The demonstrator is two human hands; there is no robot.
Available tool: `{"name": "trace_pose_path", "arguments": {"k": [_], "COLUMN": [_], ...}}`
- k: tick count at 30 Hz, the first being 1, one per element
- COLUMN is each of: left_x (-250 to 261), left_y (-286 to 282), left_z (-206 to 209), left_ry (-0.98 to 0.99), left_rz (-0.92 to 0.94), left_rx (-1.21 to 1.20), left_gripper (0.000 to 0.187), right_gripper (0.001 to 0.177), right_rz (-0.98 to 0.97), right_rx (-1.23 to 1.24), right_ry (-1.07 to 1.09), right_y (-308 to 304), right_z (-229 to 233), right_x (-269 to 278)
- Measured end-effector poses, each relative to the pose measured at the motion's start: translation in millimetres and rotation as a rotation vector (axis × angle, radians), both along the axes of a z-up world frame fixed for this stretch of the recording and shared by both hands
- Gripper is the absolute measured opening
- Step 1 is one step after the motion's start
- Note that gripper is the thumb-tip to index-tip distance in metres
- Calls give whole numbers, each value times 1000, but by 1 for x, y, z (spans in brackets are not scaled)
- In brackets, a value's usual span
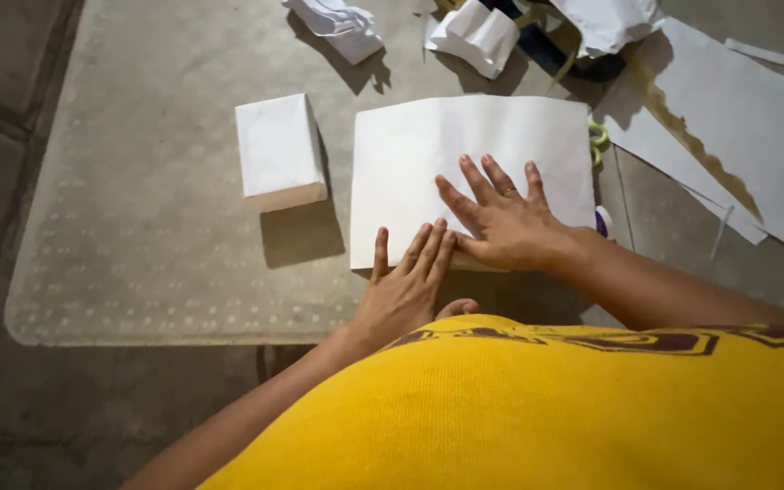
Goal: The person wraps a small rectangular box with white paper, applying glue to secure the paper and folding the edges. They handle multiple boxes, applying glue and smoothing the paper to cover each box.
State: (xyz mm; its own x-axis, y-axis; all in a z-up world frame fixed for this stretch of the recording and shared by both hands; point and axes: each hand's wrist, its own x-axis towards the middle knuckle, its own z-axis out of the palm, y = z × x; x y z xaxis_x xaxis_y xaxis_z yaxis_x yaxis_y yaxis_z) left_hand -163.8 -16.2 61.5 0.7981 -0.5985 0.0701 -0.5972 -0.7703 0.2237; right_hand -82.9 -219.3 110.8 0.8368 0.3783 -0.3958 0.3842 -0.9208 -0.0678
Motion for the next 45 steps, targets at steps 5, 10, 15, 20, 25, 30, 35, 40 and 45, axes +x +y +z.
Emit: {"name": "trace_pose_path", "arguments": {"k": [5, 10, 15, 20, 25, 30, 35, 40, 45], "left_x": [0, 11, 13, 17, 21, 23, 23, 26, 52], "left_y": [-1, -9, -7, -7, -10, -11, -11, -11, -21], "left_z": [11, 17, 6, -8, -15, -18, -13, 19, 60], "left_ry": [-71, 56, -41, -110, -21, 16, 52, -120, 85], "left_rz": [-3, -30, -51, -60, -30, -31, -31, -26, 9], "left_rx": [-4, 45, -53, -36, -13, -33, -35, -105, 60], "left_gripper": [93, 66, 56, 50, 45, 45, 47, 36, 26], "right_gripper": [75, 67, 64, 63, 64, 65, 64, 73, 63], "right_rz": [-43, 242, 311, 255, 158, 96, -4, -135, -303], "right_rx": [22, 89, 125, 153, 131, 220, 149, 115, 566], "right_ry": [68, -154, -185, -176, -163, -176, -138, -109, -488], "right_y": [-5, -3, -11, -7, -4, -8, -7, -15, -63], "right_z": [-1, -10, -21, -24, -20, -22, -22, -17, -7], "right_x": [9, -11, -16, 33, 73, 100, 123, 151, 126]}}
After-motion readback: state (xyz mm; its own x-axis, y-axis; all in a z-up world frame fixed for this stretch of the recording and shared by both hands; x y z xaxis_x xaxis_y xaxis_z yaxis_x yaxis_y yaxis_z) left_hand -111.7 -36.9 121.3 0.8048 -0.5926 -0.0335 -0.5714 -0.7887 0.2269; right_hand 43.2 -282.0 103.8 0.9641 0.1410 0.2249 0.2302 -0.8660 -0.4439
